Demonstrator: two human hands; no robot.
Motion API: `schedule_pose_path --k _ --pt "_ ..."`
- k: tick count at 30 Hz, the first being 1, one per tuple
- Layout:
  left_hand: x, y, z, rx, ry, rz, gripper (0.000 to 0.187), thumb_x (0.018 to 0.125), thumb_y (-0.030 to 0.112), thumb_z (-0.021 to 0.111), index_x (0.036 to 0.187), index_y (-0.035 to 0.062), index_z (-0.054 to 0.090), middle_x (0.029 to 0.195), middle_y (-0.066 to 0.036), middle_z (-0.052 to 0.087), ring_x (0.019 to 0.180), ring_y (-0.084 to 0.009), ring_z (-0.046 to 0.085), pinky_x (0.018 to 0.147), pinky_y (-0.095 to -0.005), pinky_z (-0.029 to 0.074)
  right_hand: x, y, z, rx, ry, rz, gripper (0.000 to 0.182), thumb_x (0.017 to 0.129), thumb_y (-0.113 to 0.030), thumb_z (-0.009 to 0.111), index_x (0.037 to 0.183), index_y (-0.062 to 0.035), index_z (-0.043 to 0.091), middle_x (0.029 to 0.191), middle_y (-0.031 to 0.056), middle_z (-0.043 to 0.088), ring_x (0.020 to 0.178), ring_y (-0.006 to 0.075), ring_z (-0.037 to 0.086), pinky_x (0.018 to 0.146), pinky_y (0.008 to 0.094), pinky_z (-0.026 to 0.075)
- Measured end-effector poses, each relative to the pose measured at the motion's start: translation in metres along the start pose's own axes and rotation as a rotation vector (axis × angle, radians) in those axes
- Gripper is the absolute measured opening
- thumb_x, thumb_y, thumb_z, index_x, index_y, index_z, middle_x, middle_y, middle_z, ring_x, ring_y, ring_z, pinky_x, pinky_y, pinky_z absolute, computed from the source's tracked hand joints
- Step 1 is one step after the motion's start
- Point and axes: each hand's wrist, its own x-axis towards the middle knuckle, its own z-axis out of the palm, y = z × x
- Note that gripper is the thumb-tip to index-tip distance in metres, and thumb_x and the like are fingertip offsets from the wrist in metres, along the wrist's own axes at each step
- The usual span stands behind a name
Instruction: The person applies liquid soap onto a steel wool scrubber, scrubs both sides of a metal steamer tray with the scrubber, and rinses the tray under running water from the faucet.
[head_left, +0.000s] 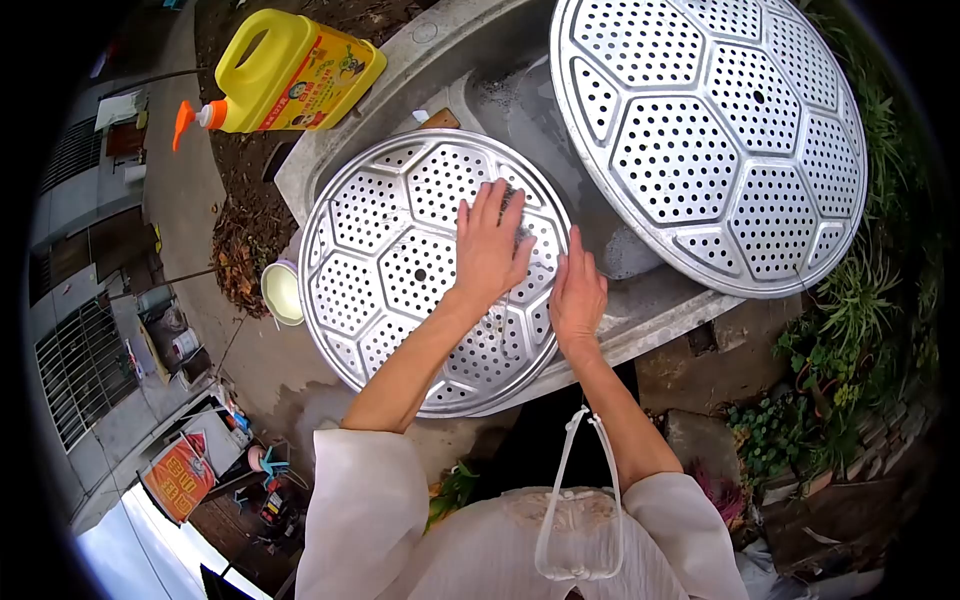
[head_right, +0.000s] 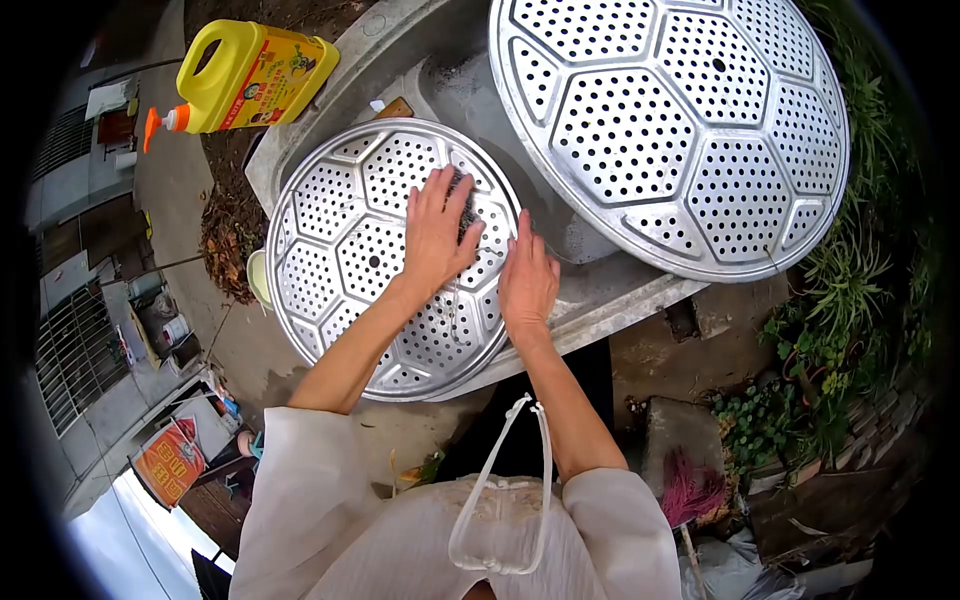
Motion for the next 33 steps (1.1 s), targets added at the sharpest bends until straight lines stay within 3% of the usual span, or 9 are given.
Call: schedule_pose_path --k 3,8,14,17,20,23,28,31,33 --pt "0.005 -0.030 -0.013 -0.174 -0.206 0.318 0.040 0.089 0.013 0.059 0.129 0.0101 0.057 0.139 -0.013 0.051 0.129 -0.0323 0.048 0.110 -0.0469 0.037 0.010 -0.001 -0.005 0.012 -0.011 0.007 0.053 0.099 -0.010 0.048 0.150 -0.0120 0.033 0.112 0.0103 0.058 0.104 0.0260 0.059 0.094 0.0409 0.042" --pt "0.064 -0.075 -0.006 0.009 0.272 -0.074 0.032 0.085 0.005 0.057 0.116 0.0005 0.064 0.125 -0.020 0.059 0.113 -0.0355 0.055 0.100 -0.0438 0.043 0.006 0.001 0.000 0.016 0.020 -0.027 0.057 0.097 -0.008 0.049 0.151 -0.0099 0.031 0.108 0.0113 0.058 0.100 0.0284 0.058 0.095 0.0423 0.040" --pt "0.041 -0.023 -0.003 -0.342 -0.278 0.343 0.038 0.075 -0.001 0.065 0.113 0.0046 0.067 0.119 -0.011 0.063 0.113 -0.0315 0.057 0.100 -0.0391 0.045 0.003 0.006 0.006 0.038 0.055 -0.042 0.057 0.096 -0.007 0.048 0.151 -0.0100 0.033 0.107 0.0119 0.058 0.099 0.0286 0.058 0.095 0.0432 0.039" --pt "0.100 -0.078 -0.021 -0.158 0.153 -0.031 0.032 0.079 0.002 0.062 0.110 0.0000 0.066 0.113 -0.019 0.066 0.106 -0.0388 0.059 0.097 -0.0450 0.045 0.002 0.004 0.002 -0.024 -0.004 -0.031 0.061 0.093 -0.006 0.055 0.150 -0.0059 0.032 0.112 0.0101 0.059 0.107 0.0255 0.057 0.099 0.0416 0.040" --pt "0.088 -0.045 0.008 -0.153 0.123 0.139 0.032 0.074 -0.002 0.059 0.105 -0.0019 0.066 0.108 -0.019 0.066 0.104 -0.0377 0.058 0.097 -0.0438 0.045 0.005 0.006 0.002 -0.008 0.023 -0.042 0.063 0.090 -0.004 0.057 0.149 -0.0051 0.034 0.111 0.0107 0.059 0.106 0.0265 0.057 0.098 0.0413 0.040" --pt "0.062 0.006 0.015 -0.335 -0.300 0.406 0.034 0.072 -0.004 0.057 0.105 -0.0012 0.067 0.102 -0.017 0.066 0.102 -0.0350 0.059 0.096 -0.0418 0.045 0.005 0.006 0.005 0.026 0.124 -0.099 0.054 0.095 -0.005 0.050 0.148 -0.0087 0.038 0.103 0.0110 0.060 0.094 0.0282 0.059 0.095 0.0417 0.040" --pt "0.127 -0.097 -0.015 -0.062 0.051 0.023 0.026 0.072 -0.003 0.061 0.096 -0.0006 0.072 0.095 -0.017 0.069 0.096 -0.0343 0.060 0.092 -0.0435 0.046 0.004 0.007 0.006 0.017 0.120 -0.087 0.054 0.095 -0.006 0.051 0.147 -0.0068 0.037 0.101 0.0111 0.058 0.094 0.0284 0.057 0.095 0.0419 0.040" --pt "0.109 -0.050 0.010 -0.073 0.021 0.205 0.026 0.069 -0.002 0.060 0.092 0.0001 0.072 0.091 -0.017 0.068 0.096 -0.0349 0.060 0.090 -0.0429 0.047 0.000 0.004 0.005 0.025 0.072 -0.075 0.055 0.094 -0.006 0.051 0.147 -0.0060 0.037 0.103 0.0119 0.058 0.096 0.0285 0.057 0.096 0.0421 0.040" --pt "0.083 0.014 0.023 -0.165 -0.336 0.389 0.024 0.068 -0.001 0.060 0.089 0.0004 0.071 0.089 -0.017 0.067 0.095 -0.0352 0.059 0.088 -0.0431 0.047 0.004 0.004 0.000 0.015 0.029 -0.062 0.057 0.091 -0.005 0.056 0.145 -0.0037 0.039 0.108 0.0108 0.059 0.103 0.0265 0.057 0.098 0.0400 0.040"
